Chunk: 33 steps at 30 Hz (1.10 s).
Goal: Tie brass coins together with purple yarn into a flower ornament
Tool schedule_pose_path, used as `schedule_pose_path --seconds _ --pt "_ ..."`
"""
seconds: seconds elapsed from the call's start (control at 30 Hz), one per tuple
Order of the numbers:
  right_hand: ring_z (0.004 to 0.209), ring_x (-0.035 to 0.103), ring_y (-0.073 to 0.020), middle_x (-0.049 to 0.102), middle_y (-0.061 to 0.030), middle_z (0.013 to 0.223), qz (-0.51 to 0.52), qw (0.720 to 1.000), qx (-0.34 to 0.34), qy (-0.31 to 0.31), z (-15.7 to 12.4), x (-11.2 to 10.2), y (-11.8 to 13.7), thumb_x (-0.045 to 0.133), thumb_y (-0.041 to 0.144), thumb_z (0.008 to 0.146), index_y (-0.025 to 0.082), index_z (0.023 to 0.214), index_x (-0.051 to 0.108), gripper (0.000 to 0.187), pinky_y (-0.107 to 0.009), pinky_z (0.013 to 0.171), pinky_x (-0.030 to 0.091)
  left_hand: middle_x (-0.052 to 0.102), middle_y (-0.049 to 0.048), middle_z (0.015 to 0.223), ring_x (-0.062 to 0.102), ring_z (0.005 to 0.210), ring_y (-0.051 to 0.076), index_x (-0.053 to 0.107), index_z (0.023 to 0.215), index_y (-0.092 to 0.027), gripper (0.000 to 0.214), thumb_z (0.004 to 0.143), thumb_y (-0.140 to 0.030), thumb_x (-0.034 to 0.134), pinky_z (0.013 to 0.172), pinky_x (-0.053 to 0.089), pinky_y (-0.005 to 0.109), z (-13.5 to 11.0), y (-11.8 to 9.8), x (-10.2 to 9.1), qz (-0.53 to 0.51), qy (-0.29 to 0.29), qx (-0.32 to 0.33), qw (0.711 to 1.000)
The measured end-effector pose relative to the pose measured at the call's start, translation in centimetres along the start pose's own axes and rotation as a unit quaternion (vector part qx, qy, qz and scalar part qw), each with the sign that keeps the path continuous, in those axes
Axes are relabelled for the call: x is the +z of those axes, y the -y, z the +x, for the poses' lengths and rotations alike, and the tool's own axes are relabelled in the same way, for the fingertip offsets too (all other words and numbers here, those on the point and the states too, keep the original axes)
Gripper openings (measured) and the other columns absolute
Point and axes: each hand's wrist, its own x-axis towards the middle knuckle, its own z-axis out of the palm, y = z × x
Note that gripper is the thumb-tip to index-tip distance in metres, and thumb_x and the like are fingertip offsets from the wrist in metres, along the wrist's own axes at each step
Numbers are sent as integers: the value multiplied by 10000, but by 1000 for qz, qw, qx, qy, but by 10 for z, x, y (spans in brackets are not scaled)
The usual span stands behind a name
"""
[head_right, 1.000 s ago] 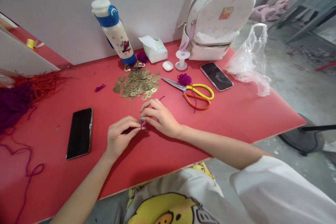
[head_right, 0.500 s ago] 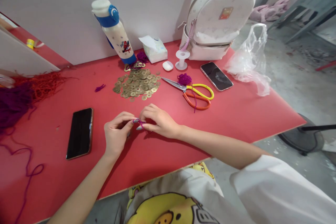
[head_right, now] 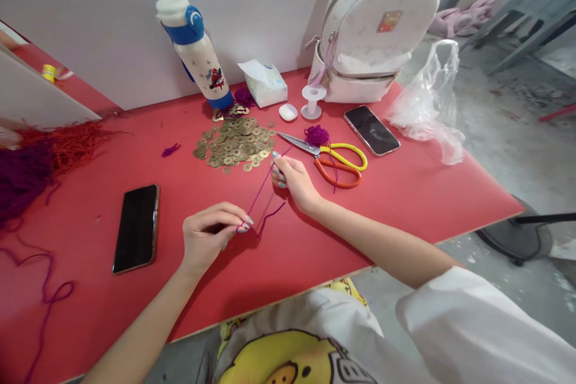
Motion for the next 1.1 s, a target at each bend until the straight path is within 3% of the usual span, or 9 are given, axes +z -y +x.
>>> schedule_pose_path --seconds 0.17,0.23,0.33,0.5,0.6,0.73,0.83,1.0,1.1 --pt "472 314 -76 366 69 559 -94 994 -54 4 -8 2 3 617 580 880 195 777 600 399 -206 449 296 712 20 751 474 411 47 766 725 -192 102 753 -285 795 347 339 179 1 12 -2 -10 -200 -129 971" --pt "550 453 -97 500 29 626 -179 977 -99 66 -16 5 2 600 533 910 190 841 670 357 -221 532 387 674 -1 671 379 355 29 763 737 -179 138 720 -308 810 308 282 180 2 15 -3 -20 -252 -179 951" --pt "672 558 -124 638 -29 753 -305 919 -175 179 -28 9 -2 561 417 966 185 931 742 297 -244 663 434 564 -43 506 327 319 42 750 731 -167 199 680 -347 819 278 258 187 3 15 -3 -38 -284 -223 932" --pt "612 505 -108 632 -26 764 -437 858 -194 188 -35 10 -13 586 327 966 194 1148 735 271 -224 615 386 646 -16 634 365 363 36 749 732 -171 189 706 -350 802 312 293 185 3 14 0 -13 -266 -197 944" --pt "597 490 -103 611 -8 737 -457 851 -168 195 -34 11 -16 647 326 928 192 1137 728 261 -216 603 372 673 -5 701 449 446 48 751 726 -181 124 738 -301 780 389 355 178 2 14 1 13 -242 -170 955" --pt "585 490 -104 570 17 684 -427 863 -132 236 -33 16 -13 678 302 904 165 933 707 143 -212 576 362 682 7 728 568 569 98 745 727 -185 74 765 -247 739 491 439 200 1 15 0 52 -204 -155 965" --pt "702 577 -129 632 -23 799 -402 862 -158 266 -36 17 -10 544 232 976 168 853 658 179 -225 666 427 685 11 728 604 630 119 741 725 -183 71 779 -227 725 560 472 214 0 14 0 113 -180 -119 970" --pt "745 573 -164 633 -53 833 -469 810 -233 265 -37 12 -5 457 194 990 182 882 632 205 -256 681 431 701 15 769 631 680 126 734 760 -185 87 828 -215 689 612 494 214 0 15 1 189 -120 -87 971" --pt "765 575 -167 625 -53 831 -463 821 -232 238 -33 9 -3 437 205 999 184 856 602 220 -262 700 437 728 34 858 670 767 147 737 830 -188 87 856 -214 658 678 530 224 0 16 1 195 -108 -77 972"
